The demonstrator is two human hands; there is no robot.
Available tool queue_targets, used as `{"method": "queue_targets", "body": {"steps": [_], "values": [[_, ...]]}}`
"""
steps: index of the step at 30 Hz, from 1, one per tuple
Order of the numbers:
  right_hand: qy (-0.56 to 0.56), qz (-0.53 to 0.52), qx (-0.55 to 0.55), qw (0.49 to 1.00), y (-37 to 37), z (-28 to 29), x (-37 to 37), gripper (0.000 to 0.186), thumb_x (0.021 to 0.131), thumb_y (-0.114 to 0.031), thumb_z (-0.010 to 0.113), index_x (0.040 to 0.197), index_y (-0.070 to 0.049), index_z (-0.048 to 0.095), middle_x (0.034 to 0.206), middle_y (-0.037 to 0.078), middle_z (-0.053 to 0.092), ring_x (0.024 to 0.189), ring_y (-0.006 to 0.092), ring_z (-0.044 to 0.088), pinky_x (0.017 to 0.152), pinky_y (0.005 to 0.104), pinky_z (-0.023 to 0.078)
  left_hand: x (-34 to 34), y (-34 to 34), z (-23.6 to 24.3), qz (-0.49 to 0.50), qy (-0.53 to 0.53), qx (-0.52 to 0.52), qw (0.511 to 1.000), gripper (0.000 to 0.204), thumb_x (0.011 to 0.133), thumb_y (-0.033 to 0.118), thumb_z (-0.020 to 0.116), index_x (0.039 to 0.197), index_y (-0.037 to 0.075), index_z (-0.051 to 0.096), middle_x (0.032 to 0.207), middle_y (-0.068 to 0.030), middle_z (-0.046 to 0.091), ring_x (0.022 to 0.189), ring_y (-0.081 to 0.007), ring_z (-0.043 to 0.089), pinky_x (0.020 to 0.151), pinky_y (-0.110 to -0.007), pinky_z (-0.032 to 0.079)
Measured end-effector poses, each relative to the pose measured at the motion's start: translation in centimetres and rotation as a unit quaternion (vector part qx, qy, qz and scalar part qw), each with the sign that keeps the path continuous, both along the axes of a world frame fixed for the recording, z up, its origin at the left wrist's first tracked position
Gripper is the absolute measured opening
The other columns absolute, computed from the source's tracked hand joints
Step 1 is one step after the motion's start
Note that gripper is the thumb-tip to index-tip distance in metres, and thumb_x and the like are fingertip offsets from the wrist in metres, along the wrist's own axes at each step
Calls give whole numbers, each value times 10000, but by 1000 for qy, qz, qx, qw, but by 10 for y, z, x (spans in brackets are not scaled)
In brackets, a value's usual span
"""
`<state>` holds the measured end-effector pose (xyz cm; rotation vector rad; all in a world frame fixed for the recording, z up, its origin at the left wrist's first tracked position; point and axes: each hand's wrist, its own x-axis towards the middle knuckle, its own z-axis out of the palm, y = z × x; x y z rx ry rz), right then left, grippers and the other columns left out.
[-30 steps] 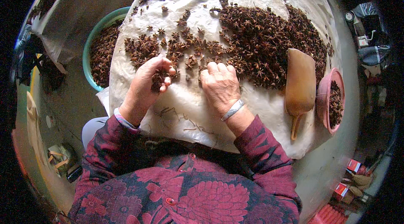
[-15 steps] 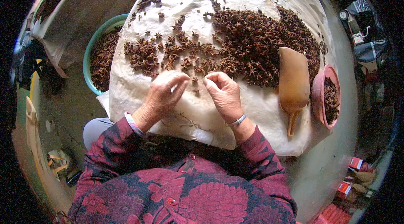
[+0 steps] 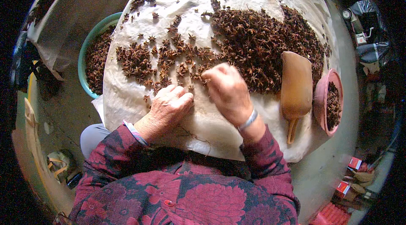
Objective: The person sits at a low table and sorts star anise by hand, removing stems and debris from the pile. They use a plastic scoop to move the spice and a metal cup to transfer portions, working continuously on the task.
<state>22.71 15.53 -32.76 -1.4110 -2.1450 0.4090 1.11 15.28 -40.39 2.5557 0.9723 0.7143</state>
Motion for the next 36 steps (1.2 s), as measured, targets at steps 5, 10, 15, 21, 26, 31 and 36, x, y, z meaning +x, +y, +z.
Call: {"method": "queue_targets", "body": {"steps": [5,10,15,21,26,31,36], "values": [[-241,1,59,969,42,-20,6,52,838,-160,633,802,-123,639,888,74,623,899,273,618,797,419,479,-7,8,3,44,-14,25,999,147,779,150,700,859,101,587,838,-85,563,806,-296,594,696,-398,509],[-225,23,31,974,39,-23,3,65,855,-164,630,805,-121,628,871,70,597,878,273,603,772,414,465,-15,12,17,96,-56,25,993,332,835,140,711,1156,84,649,891,-101,576,830,-284,608,716,-396,521],[-136,4,17,991,-5,-9,-9,87,864,-108,706,866,-88,622,867,90,579,880,302,580,779,416,446,-8,1,30,89,-181,-160,966,397,871,171,766,1226,61,625,898,-92,649,710,-204,635,645,-356,532],[-41,8,-3,999,-52,-4,-20,65,890,-118,663,896,-95,602,885,94,562,879,306,554,768,417,440,-4,-12,36,33,-320,-572,755,163,1021,156,626,1170,90,617,810,-31,689,606,-65,587,525,-202,459],[63,-1,-42,997,-71,-4,-21,84,878,-44,679,906,-56,600,872,116,561,849,325,554,766,414,451,-12,-10,36,-47,-400,-720,564,124,1022,177,630,1118,101,613,797,-17,662,587,-60,565,492,-193,421],[68,-17,-59,996,-70,-2,-19,116,846,-2,724,900,-34,626,862,108,606,815,302,588,729,382,471,-34,8,43,-136,-480,-752,431,126,1022,158,617,1129,92,603,768,-56,636,528,-94,526,457,-201,393],[-33,21,-53,998,-40,3,-10,155,838,-132,746,951,-95,646,934,91,598,920,302,574,791,416,438,-41,14,44,-105,-467,-760,439,300,1016,162,622,1296,56,604,756,-37,641,575,-79,578,486,-195,452]]}}
